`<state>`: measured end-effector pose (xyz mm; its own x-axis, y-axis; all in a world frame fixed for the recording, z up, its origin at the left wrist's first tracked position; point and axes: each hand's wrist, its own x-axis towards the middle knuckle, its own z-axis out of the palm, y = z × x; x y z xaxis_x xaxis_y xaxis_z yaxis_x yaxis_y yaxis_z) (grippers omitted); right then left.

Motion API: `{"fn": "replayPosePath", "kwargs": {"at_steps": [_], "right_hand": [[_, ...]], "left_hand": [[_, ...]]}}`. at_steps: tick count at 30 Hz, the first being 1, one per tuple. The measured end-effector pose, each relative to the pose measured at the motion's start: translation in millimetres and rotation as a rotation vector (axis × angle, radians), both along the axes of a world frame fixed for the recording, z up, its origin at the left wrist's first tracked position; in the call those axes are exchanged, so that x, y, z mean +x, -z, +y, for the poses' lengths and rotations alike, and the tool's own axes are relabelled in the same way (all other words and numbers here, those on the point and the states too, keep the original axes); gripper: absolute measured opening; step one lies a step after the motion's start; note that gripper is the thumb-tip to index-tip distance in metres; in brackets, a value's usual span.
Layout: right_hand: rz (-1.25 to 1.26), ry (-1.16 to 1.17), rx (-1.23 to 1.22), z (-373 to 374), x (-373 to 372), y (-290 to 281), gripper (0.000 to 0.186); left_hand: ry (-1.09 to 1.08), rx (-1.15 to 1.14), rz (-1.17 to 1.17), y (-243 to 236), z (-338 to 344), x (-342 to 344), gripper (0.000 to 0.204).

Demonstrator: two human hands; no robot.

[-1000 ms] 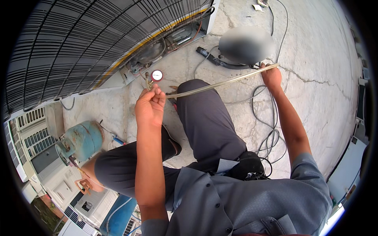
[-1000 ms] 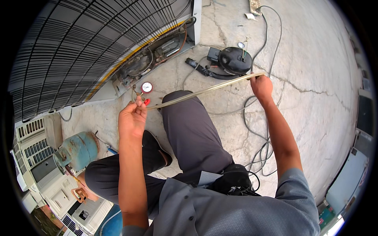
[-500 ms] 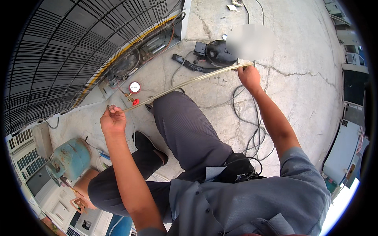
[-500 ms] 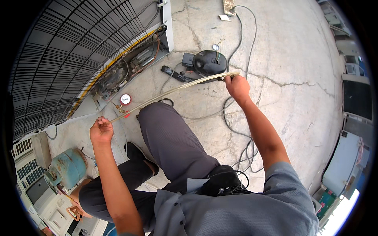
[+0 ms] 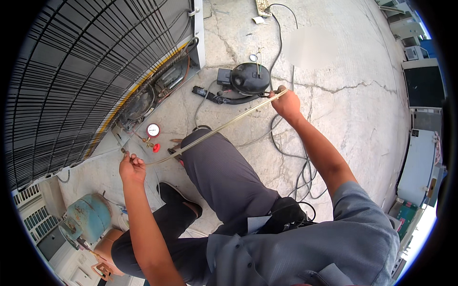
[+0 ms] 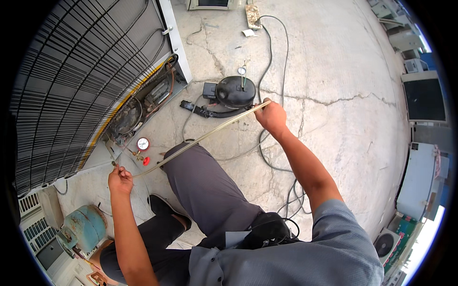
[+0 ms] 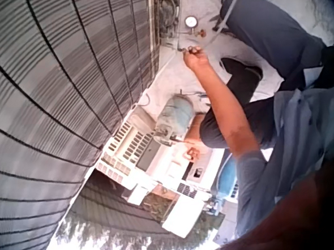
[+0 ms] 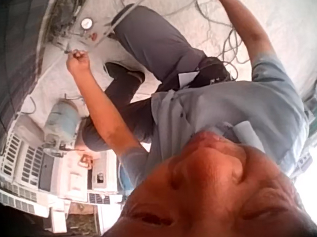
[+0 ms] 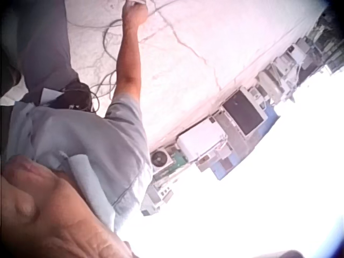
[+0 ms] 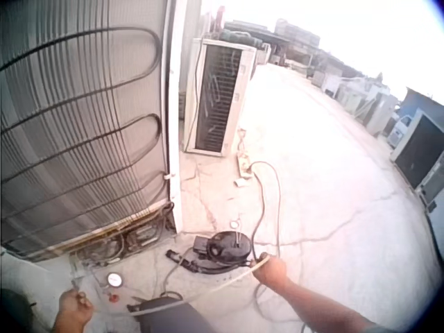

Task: The person connects a power strip to a vacuum pump and attaches a hose to a pressure gauge on an air conditioner unit. They then walk to retrieve a plastic bottle, return to the unit, and pour liquid from the bottle into the air conditioner's internal components.

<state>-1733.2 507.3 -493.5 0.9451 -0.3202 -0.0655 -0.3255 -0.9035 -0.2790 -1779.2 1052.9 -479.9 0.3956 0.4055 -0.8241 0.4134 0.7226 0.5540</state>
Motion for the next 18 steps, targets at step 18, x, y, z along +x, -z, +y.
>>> {"fn": "replayPosePath", "kwargs": {"at_steps": [18], "right_hand": [[-0.11, 0.01, 0.126, -12.2, -1.6, 13.4, 0.036]], "left_hand": [[1.01, 0.228, 0.238, -50.7, -10.9, 32.3, 0.015]]}}
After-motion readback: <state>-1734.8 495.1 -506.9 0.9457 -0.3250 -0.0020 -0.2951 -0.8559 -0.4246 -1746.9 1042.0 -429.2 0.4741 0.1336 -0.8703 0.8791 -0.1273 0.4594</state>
